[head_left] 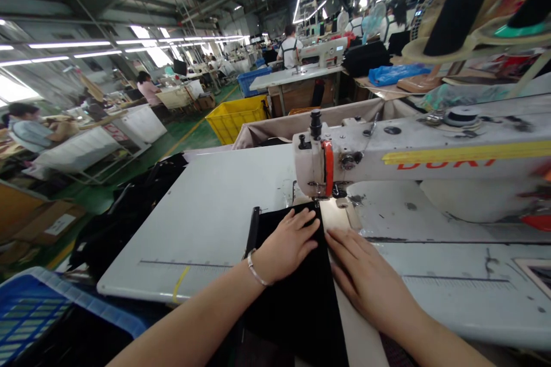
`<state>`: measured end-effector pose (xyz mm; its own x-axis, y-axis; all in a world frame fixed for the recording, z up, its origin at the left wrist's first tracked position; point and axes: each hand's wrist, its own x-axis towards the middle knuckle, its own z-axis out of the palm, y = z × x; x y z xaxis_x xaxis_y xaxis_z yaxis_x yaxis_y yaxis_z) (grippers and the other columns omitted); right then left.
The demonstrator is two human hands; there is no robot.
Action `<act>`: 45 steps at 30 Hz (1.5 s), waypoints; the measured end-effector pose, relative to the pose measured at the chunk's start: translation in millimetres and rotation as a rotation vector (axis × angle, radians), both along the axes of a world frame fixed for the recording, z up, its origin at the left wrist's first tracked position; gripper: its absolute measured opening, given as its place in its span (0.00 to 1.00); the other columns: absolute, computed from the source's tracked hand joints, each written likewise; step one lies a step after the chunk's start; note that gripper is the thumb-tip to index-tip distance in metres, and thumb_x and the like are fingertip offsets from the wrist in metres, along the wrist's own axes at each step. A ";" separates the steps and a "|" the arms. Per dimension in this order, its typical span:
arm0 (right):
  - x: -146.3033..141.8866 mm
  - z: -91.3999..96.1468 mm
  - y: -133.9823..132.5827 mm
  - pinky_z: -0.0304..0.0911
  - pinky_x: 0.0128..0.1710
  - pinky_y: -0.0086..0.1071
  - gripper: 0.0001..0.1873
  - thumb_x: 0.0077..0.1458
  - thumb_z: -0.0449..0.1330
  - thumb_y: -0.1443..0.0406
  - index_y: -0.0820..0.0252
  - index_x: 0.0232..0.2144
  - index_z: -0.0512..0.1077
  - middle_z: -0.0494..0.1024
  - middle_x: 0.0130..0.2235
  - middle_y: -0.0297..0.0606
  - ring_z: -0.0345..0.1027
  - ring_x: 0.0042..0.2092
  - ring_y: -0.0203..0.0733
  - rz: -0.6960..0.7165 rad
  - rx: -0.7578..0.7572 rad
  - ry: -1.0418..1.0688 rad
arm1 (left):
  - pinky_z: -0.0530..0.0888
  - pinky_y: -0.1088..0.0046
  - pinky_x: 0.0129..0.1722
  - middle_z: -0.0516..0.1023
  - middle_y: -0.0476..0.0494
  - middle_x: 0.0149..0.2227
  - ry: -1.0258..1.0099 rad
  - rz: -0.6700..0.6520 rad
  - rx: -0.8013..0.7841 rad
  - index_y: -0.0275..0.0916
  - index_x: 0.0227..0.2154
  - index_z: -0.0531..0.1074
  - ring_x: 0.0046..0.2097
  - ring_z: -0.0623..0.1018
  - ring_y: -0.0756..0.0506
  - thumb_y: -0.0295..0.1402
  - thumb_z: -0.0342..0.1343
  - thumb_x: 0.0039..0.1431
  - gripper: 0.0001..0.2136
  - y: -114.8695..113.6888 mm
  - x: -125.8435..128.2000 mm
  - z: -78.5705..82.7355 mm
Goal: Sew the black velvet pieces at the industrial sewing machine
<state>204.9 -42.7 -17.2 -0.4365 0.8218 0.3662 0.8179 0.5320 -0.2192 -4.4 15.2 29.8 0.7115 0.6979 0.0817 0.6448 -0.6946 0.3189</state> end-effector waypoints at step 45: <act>11.9 12.8 -67.4 0.65 0.53 0.41 0.28 0.56 0.52 0.72 0.62 0.59 0.62 0.68 0.58 0.43 0.62 0.56 0.45 0.196 0.046 -0.061 | 0.59 0.65 0.64 0.67 0.42 0.58 0.010 -0.276 -0.063 0.37 0.53 0.67 0.60 0.66 0.45 0.36 0.51 0.61 0.18 -99.0 -14.6 22.0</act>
<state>216.8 -110.2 -4.4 -0.6090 0.7020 0.3692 0.7087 0.6906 -0.1443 -19.0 -83.8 51.8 0.8760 0.4811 0.0361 0.4373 -0.8234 0.3616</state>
